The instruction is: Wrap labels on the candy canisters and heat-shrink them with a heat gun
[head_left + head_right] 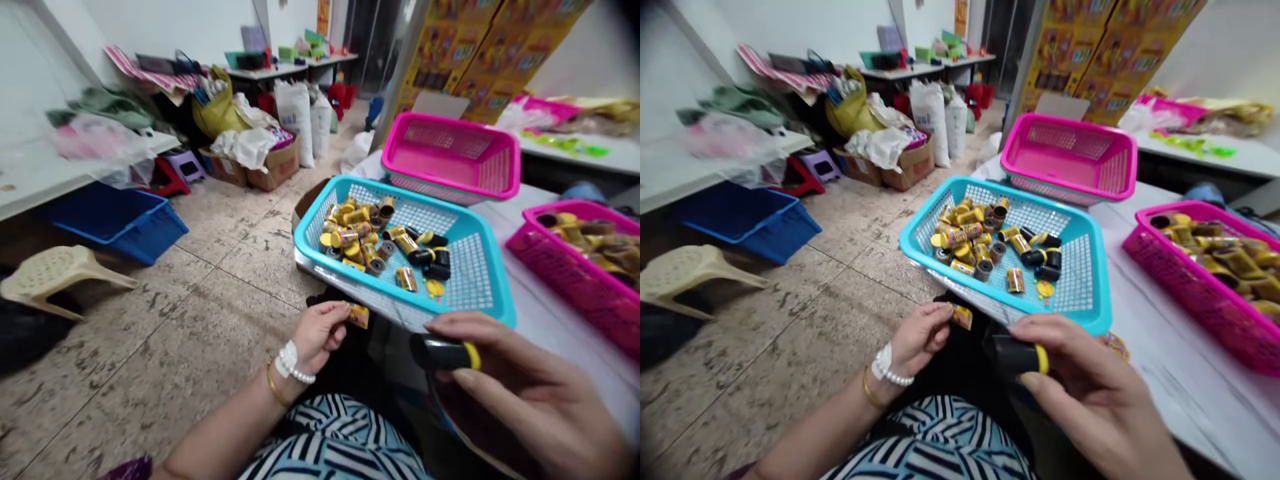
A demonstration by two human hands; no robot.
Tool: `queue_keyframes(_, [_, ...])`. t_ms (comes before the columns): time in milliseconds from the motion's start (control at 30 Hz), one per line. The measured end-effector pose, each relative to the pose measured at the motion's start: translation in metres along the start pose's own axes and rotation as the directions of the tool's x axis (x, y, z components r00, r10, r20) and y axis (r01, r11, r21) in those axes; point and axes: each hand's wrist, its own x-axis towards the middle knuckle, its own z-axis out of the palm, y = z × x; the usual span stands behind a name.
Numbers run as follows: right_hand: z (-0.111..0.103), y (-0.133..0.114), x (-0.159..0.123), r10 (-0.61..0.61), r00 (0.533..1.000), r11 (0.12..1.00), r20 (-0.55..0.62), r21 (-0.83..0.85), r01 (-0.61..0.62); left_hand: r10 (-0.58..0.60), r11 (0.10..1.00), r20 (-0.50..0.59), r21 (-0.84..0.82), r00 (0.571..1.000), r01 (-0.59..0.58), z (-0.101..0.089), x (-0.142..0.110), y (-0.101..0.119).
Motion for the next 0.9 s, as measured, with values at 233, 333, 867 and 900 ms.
queue_keyframes(233, [0.047,0.026,-0.024,0.325,0.946,0.880,0.008,0.363,-0.306,-0.078,0.997,0.131,-0.016,0.988,0.080,0.014,0.005,-0.011])
queue_keyframes(333, [0.050,0.031,-0.027,0.425,0.902,0.804,0.074,0.427,-0.414,-0.079,0.997,0.154,0.008,0.985,0.079,0.019,0.005,-0.010])
queue_keyframes(867, [0.057,0.049,-0.022,0.588,0.789,0.672,0.176,0.436,-0.598,-0.060,0.996,0.149,0.079,0.987,0.049,0.016,0.007,-0.018])
queue_keyframes(900, [0.056,0.047,-0.022,0.587,0.790,0.680,0.177,0.421,-0.600,-0.060,0.996,0.149,0.078,0.987,0.049,0.016,0.008,-0.019])
